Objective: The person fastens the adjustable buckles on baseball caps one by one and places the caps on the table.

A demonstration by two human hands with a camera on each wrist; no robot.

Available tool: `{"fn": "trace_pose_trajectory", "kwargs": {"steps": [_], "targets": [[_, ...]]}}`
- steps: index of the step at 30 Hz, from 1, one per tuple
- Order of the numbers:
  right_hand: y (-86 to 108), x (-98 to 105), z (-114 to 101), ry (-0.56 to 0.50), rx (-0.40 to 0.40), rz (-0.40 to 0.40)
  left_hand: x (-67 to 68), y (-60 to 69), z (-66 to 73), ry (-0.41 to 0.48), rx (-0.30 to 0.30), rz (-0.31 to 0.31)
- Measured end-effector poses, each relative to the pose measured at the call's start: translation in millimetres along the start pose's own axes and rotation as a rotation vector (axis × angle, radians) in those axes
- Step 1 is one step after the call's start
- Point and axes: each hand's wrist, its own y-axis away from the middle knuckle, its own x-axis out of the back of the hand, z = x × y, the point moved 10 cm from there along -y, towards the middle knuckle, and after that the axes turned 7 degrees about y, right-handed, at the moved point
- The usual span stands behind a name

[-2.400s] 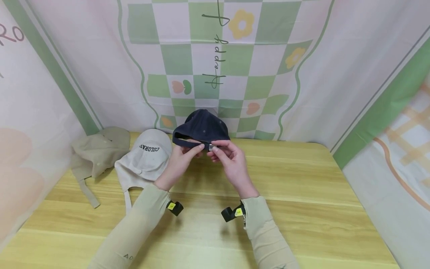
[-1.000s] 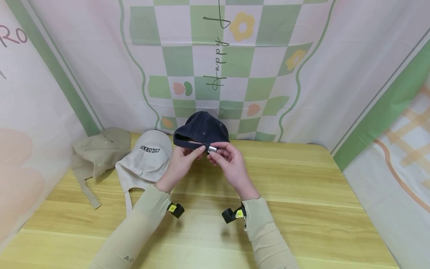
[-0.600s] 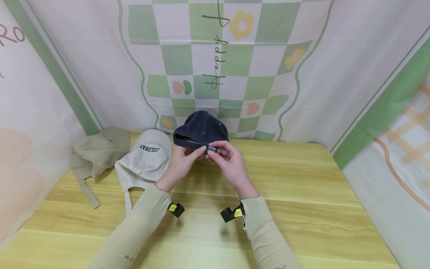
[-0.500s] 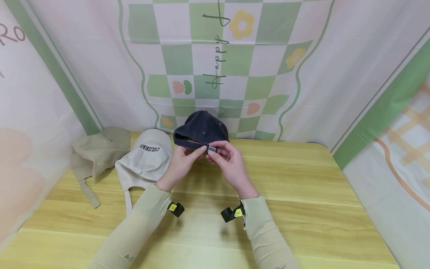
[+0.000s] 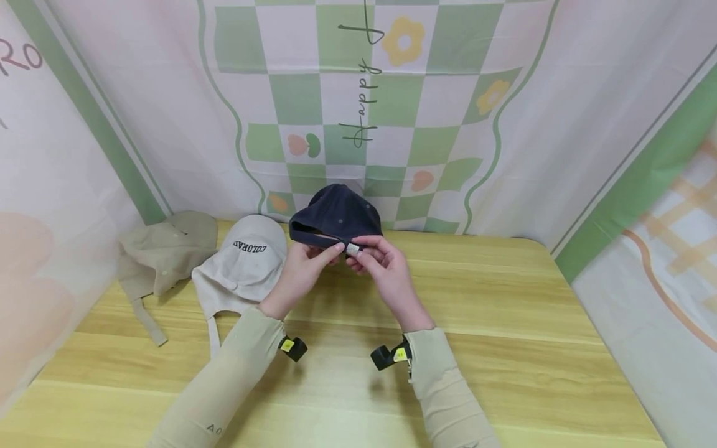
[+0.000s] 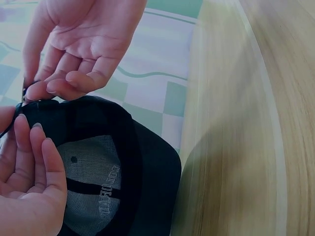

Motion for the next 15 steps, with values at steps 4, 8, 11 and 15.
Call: {"fn": "trace_pose_trajectory", "kwargs": {"steps": [4,8,11,15], "targets": [[-0.7,3.0,2.8,0.035,-0.015,0.024,-1.9,0.2,1.1,0.012,-0.011,-0.009],[-0.9,5.5,3.9,0.076,-0.025,0.056,-2.5,0.8,1.4,0.023,-0.008,-0.007],[-0.8,7.6,3.5,0.099,-0.022,0.086,-2.2,0.8,0.9,0.015,-0.002,-0.003],[-0.9,10.2,2.6,0.101,-0.012,0.118,-1.1,0.2,1.6,0.001,-0.002,0.003]]}}
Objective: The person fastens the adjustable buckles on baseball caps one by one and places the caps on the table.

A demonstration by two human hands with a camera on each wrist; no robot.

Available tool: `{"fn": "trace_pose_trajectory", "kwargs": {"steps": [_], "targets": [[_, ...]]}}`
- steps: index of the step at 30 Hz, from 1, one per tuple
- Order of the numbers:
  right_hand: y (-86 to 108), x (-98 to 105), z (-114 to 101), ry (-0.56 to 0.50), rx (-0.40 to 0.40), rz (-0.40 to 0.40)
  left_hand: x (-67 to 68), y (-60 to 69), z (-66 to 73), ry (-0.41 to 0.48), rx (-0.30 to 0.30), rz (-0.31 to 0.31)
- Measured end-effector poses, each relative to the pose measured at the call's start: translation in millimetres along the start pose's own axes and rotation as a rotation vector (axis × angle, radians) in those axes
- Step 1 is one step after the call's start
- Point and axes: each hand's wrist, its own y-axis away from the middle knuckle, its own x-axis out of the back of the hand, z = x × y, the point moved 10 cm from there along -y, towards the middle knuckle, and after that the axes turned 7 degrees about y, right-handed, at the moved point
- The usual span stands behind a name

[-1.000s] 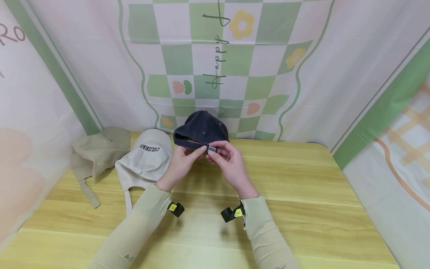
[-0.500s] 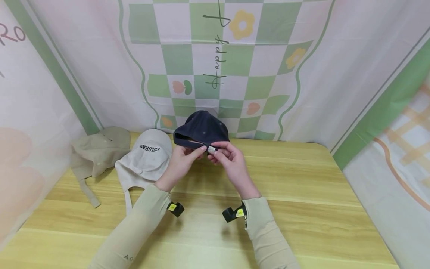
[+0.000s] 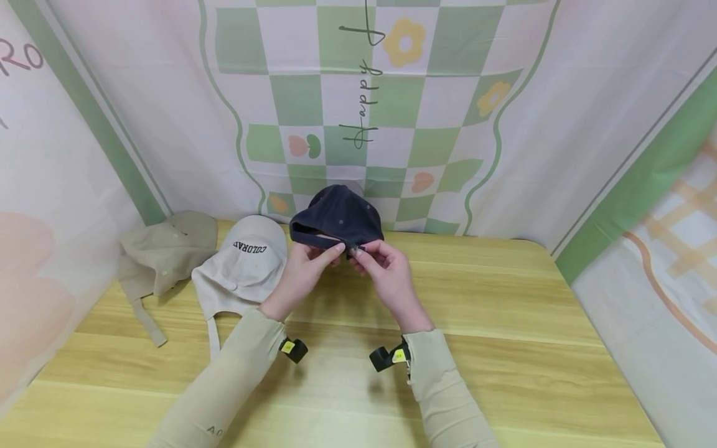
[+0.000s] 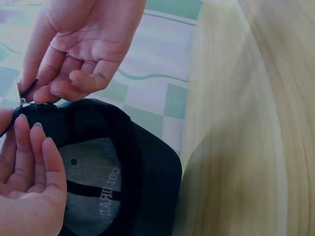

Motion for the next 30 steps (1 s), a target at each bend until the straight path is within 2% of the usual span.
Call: {"fn": "trace_pose_trajectory", "kwargs": {"steps": [9,14,20,24,30], "targets": [[-0.8,3,2,-0.006,-0.006,0.017,12.2,-4.8,6.4,0.082,0.014,0.075],[-0.1,5,2,-0.014,-0.011,0.016,22.2,-6.1,7.3,0.131,0.067,0.118],[1.1,5,1,-0.02,-0.002,0.019,27.7,-6.4,1.3,0.249,0.12,0.131],[1.3,6,1,-0.03,0.001,0.016,31.6,-6.1,-0.9,0.282,0.113,0.165],[0.8,12,1,-0.066,0.001,0.022,33.2,-5.6,2.7,0.282,0.069,0.181]]}}
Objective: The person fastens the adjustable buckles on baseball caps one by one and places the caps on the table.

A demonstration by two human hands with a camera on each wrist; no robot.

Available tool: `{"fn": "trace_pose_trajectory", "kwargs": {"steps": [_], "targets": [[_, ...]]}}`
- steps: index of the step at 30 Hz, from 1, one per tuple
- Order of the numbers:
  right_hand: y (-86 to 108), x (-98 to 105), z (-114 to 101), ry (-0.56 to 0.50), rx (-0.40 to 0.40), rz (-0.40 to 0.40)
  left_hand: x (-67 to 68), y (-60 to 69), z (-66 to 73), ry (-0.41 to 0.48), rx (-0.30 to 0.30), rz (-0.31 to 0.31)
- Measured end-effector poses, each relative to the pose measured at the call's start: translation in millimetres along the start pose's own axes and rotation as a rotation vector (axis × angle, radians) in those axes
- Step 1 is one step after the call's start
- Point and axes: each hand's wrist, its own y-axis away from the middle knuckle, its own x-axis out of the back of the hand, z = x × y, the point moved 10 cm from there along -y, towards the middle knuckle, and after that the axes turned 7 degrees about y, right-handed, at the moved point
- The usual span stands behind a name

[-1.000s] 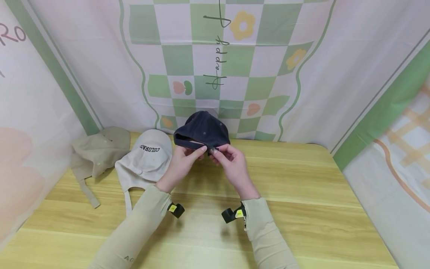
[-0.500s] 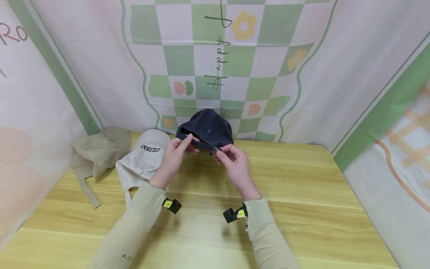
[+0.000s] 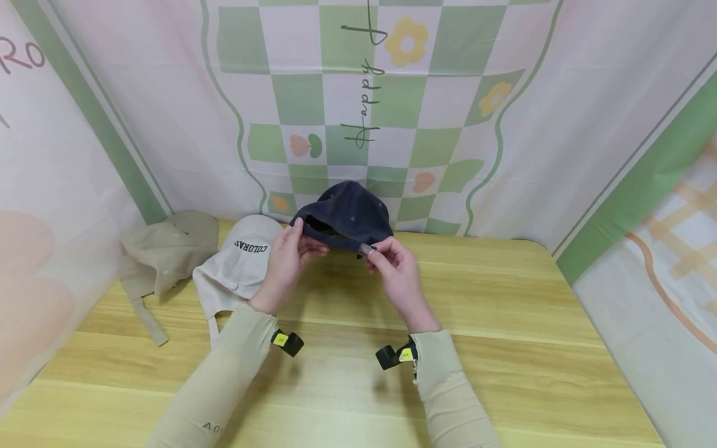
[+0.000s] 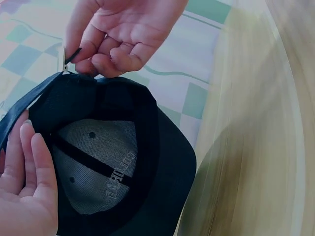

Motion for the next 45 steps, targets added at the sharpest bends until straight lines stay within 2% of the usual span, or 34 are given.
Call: {"fn": "trace_pose_trajectory", "kwargs": {"steps": [6,15,29,45], "targets": [[-0.6,2,-7,-0.04,0.029,-0.009,-0.2,-0.2,0.3,-0.017,-0.029,0.017],[-0.4,1,-11,-0.017,0.039,-0.029,1.8,-0.3,0.2,-0.029,-0.043,0.054],[0.4,2,-12,0.019,0.06,-0.025,3.9,0.5,-3.1,-0.035,-0.03,0.055],[0.5,1,-6,-0.025,0.035,-0.03,-0.2,2.0,-8.2,-0.027,-0.002,0.056]]}}
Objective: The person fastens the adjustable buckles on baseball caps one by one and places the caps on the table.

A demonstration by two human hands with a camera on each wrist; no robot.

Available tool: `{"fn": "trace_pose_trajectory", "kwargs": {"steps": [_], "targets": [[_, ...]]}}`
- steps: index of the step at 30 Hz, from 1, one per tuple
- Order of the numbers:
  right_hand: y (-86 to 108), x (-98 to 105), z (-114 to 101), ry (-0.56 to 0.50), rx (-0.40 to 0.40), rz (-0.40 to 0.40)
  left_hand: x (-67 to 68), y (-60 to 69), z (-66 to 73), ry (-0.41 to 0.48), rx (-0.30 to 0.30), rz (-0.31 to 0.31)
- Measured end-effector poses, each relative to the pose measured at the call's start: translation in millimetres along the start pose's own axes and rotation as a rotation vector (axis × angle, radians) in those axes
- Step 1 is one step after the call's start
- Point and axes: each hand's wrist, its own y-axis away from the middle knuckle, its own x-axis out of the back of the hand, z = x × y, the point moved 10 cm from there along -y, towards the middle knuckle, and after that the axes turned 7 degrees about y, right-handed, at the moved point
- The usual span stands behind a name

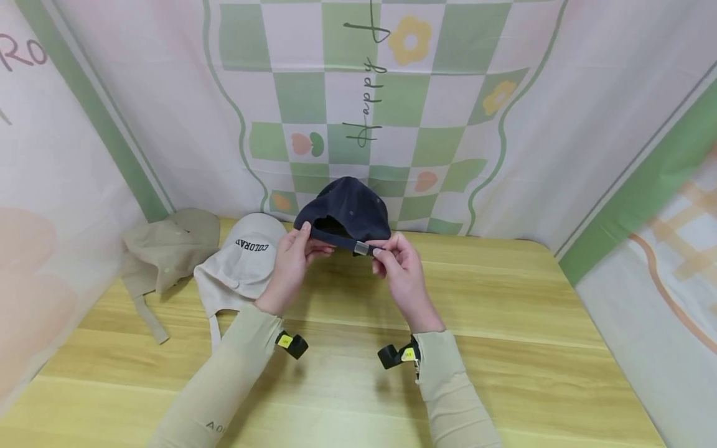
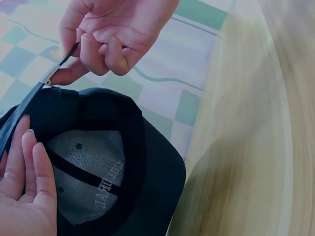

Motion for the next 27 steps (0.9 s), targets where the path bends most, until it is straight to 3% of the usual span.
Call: {"fn": "trace_pose_trajectory", "kwargs": {"steps": [17,27], "targets": [[2.2,-6,8,-0.029,-0.045,-0.034,-1.8,1.4,-4.7,0.014,0.027,-0.021],[1.2,-8,15,0.064,-0.061,-0.049,-10.4,1.8,-6.1,-0.006,0.032,-0.09]]}}
